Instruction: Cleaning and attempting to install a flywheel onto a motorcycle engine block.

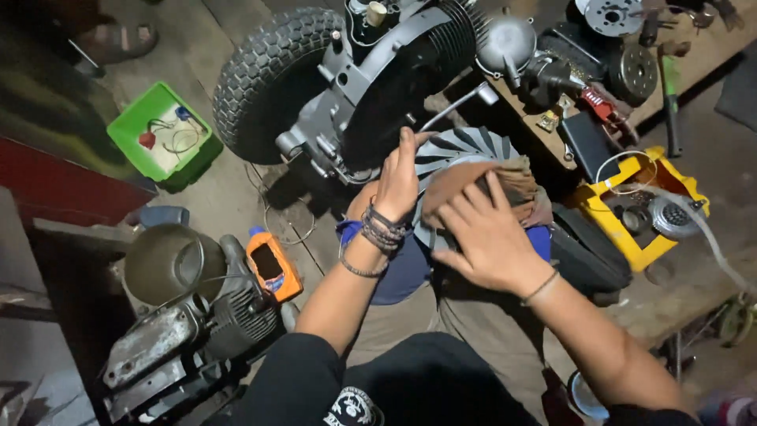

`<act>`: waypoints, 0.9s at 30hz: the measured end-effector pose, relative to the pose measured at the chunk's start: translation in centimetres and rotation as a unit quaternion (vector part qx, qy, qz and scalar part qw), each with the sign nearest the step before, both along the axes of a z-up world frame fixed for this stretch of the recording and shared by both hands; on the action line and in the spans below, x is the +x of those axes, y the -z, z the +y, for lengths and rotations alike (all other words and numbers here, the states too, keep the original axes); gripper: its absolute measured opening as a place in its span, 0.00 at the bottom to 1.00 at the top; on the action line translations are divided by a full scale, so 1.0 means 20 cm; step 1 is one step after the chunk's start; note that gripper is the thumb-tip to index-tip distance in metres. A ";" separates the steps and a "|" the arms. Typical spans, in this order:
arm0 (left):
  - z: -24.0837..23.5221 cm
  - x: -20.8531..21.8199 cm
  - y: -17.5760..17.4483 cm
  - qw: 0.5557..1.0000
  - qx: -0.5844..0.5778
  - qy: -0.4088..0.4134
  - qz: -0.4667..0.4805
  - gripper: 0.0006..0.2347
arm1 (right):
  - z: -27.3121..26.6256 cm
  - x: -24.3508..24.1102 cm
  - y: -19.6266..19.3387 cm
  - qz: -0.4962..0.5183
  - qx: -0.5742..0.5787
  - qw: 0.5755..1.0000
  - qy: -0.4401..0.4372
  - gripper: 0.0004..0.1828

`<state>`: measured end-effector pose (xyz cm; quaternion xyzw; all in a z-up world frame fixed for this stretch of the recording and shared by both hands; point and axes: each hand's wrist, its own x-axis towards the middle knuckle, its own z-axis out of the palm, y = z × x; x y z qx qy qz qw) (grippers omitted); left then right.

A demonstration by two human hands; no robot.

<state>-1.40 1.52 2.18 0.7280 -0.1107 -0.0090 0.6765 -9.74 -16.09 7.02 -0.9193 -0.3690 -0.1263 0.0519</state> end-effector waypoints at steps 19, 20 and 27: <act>0.01 -0.08 -0.08 0.998 0.027 -0.001 -0.050 0.30 | -0.17 0.02 0.27 -0.013 0.059 0.995 0.076 0.41; 0.01 -0.09 -0.08 0.999 0.026 -0.003 -0.047 0.30 | -0.16 0.03 0.23 -0.001 0.062 0.995 0.076 0.40; 0.04 -0.06 -0.05 0.999 0.019 -0.008 -0.035 0.29 | -0.10 -0.02 0.14 0.044 -0.025 0.999 0.019 0.47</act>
